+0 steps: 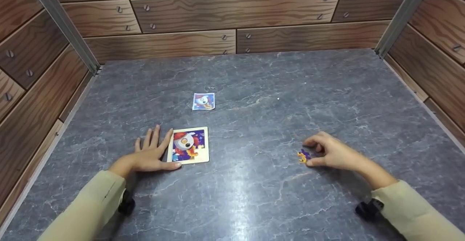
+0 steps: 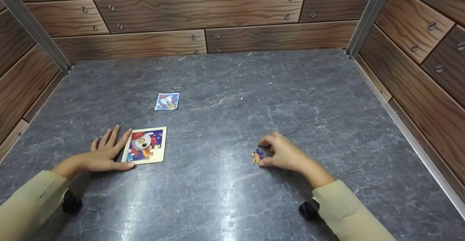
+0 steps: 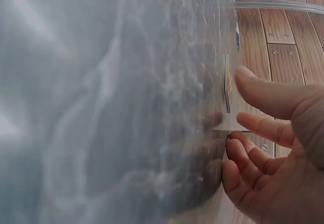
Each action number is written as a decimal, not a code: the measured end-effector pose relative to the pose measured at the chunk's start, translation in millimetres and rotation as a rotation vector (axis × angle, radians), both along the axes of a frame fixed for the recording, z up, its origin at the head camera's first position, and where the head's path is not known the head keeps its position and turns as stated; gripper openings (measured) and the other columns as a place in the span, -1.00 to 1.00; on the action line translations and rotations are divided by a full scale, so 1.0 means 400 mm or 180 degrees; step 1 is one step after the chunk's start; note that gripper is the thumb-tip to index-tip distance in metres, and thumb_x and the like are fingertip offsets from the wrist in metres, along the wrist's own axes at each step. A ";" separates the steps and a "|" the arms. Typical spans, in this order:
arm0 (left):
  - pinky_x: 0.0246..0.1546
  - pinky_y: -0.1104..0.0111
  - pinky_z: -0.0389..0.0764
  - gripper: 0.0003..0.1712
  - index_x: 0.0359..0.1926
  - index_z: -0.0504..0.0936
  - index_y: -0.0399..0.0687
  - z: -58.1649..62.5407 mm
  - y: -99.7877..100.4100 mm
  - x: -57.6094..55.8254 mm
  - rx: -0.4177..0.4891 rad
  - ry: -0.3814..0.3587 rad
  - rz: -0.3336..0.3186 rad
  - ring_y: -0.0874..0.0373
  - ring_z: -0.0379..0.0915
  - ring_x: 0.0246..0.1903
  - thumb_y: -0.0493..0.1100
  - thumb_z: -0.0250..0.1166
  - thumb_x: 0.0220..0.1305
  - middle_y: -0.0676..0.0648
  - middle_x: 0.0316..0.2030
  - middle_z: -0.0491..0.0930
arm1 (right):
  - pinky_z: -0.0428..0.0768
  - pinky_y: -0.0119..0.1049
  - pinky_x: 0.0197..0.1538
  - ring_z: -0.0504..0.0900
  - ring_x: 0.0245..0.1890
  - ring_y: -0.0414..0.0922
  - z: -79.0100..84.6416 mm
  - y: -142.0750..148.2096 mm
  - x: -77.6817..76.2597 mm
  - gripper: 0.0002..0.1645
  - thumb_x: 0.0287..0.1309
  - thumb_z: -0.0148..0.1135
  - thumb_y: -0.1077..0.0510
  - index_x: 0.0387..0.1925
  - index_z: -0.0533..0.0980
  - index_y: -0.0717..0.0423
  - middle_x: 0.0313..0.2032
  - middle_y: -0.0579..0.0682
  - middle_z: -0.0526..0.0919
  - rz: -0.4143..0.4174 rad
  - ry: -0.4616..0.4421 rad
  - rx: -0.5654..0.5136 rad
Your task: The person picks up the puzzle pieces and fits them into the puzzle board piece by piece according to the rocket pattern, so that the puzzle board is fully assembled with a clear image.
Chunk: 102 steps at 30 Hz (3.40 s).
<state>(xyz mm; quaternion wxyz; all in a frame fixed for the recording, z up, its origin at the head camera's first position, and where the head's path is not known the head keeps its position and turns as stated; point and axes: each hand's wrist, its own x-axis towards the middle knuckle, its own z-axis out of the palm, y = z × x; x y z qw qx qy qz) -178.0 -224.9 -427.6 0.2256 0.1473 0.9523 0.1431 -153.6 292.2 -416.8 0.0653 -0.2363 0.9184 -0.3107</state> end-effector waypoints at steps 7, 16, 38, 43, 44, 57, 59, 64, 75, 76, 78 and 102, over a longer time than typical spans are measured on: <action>0.11 -0.26 -0.62 0.34 0.45 -0.45 0.07 0.000 0.000 0.004 0.0021 0.0009 0.0002 -0.26 -0.80 0.30 0.58 0.08 -0.06 -0.30 0.35 -0.70 | 0.38 -0.25 -0.20 0.36 -0.28 -0.09 0.002 -0.004 -0.004 -0.43 -0.22 0.50 -0.01 -0.18 0.48 0.15 -0.26 0.03 0.37 0.0103 -0.0176 0.0019; 0.11 -0.26 -0.59 0.33 0.45 -0.45 0.07 0.015 0.001 0.004 0.0026 0.0035 -0.0024 -0.27 -0.79 0.31 0.56 0.10 -0.05 -0.31 0.35 -0.69 | 0.29 -0.20 -0.13 0.30 -0.22 -0.06 0.011 -0.009 -0.008 -0.60 -0.18 0.48 0.03 -0.33 0.48 0.06 -0.25 -0.01 0.31 0.0118 -0.0361 0.0185; 0.11 -0.26 -0.61 0.34 0.45 -0.44 0.06 0.003 0.002 0.004 0.0014 0.0045 -0.0008 -0.27 -0.79 0.30 0.59 0.07 -0.06 -0.31 0.35 -0.69 | 0.51 -0.40 -0.40 0.49 -0.46 -0.22 0.018 -0.008 -0.017 -0.63 -0.05 0.43 0.06 -0.32 0.44 0.15 -0.44 -0.06 0.52 0.0286 -0.0152 -0.0053; 0.11 -0.26 -0.60 0.34 0.45 -0.45 0.07 0.002 0.001 0.001 -0.0001 0.0014 -0.0013 -0.26 -0.80 0.30 0.59 0.07 -0.07 -0.30 0.35 -0.70 | 0.54 -0.39 -0.38 0.51 -0.45 -0.22 0.023 -0.017 -0.019 -0.63 -0.05 0.43 0.07 -0.31 0.44 0.15 -0.44 -0.05 0.54 0.0256 -0.0140 -0.0155; 0.11 -0.26 -0.60 0.34 0.45 -0.46 0.07 0.002 0.000 0.000 -0.0004 0.0007 -0.0019 -0.25 -0.80 0.31 0.59 0.07 -0.06 -0.29 0.35 -0.70 | 0.54 -0.39 -0.38 0.52 -0.44 -0.21 0.024 -0.019 -0.020 -0.63 -0.05 0.43 0.07 -0.31 0.44 0.14 -0.44 -0.05 0.54 0.0247 -0.0136 -0.0156; 0.11 -0.28 -0.58 0.33 0.45 -0.45 0.05 0.001 0.000 0.001 0.0022 0.0012 -0.0045 -0.28 -0.79 0.30 0.57 0.08 -0.05 -0.31 0.35 -0.70 | 0.57 -0.37 -0.34 0.54 -0.42 -0.18 0.035 -0.062 -0.036 -0.63 -0.05 0.43 0.10 -0.29 0.44 0.14 -0.42 -0.06 0.56 0.0279 -0.0093 -0.0264; 0.10 -0.28 -0.58 0.33 0.45 -0.45 0.05 0.000 0.000 0.001 0.0021 0.0022 -0.0048 -0.28 -0.79 0.30 0.57 0.08 -0.05 -0.32 0.35 -0.69 | 0.57 -0.37 -0.34 0.54 -0.42 -0.18 0.037 -0.072 -0.038 -0.63 -0.05 0.43 0.09 -0.29 0.44 0.13 -0.42 -0.07 0.56 0.0282 -0.0095 -0.0265; 0.11 -0.27 -0.58 0.34 0.45 -0.45 0.07 -0.001 0.003 0.001 -0.0007 0.0027 -0.0038 -0.27 -0.79 0.30 0.59 0.06 -0.06 -0.31 0.35 -0.70 | 0.57 -0.37 -0.34 0.54 -0.42 -0.18 0.040 -0.096 -0.047 -0.63 -0.05 0.43 0.09 -0.29 0.44 0.14 -0.42 -0.05 0.56 0.0322 -0.0099 -0.0312; 0.11 -0.27 -0.59 0.34 0.45 -0.44 0.06 0.003 -0.001 0.003 0.0029 0.0045 -0.0018 -0.27 -0.79 0.31 0.58 0.09 -0.07 -0.31 0.35 -0.68 | 0.57 -0.36 -0.34 0.55 -0.42 -0.18 0.036 -0.179 -0.073 -0.64 -0.05 0.43 0.13 -0.30 0.44 0.17 -0.42 -0.05 0.57 0.0516 -0.0092 -0.0513; 0.11 -0.27 -0.59 0.34 0.45 -0.44 0.06 0.004 -0.001 0.004 0.0032 0.0046 -0.0018 -0.27 -0.79 0.31 0.57 0.10 -0.07 -0.32 0.35 -0.68 | 0.57 -0.36 -0.34 0.55 -0.42 -0.18 0.036 -0.189 -0.075 -0.65 -0.06 0.43 0.14 -0.30 0.44 0.17 -0.42 -0.04 0.58 0.0547 -0.0099 -0.0544; 0.11 -0.27 -0.58 0.34 0.45 -0.44 0.06 0.004 -0.003 0.005 0.0015 0.0052 -0.0024 -0.27 -0.78 0.31 0.58 0.09 -0.07 -0.32 0.35 -0.67 | 0.57 -0.36 -0.35 0.55 -0.42 -0.18 0.035 -0.209 -0.079 -0.65 -0.06 0.43 0.15 -0.30 0.44 0.19 -0.42 -0.03 0.58 0.0597 -0.0098 -0.0585; 0.11 -0.26 -0.60 0.36 0.45 -0.46 0.08 0.006 0.001 0.000 0.0014 0.0021 -0.0020 -0.26 -0.80 0.30 0.60 0.08 -0.10 -0.30 0.35 -0.70 | 0.56 -0.37 -0.33 0.53 -0.42 -0.21 0.034 -0.443 -0.102 -0.64 -0.06 0.43 0.11 -0.29 0.46 0.16 -0.42 -0.07 0.58 0.0919 -0.0031 -0.0552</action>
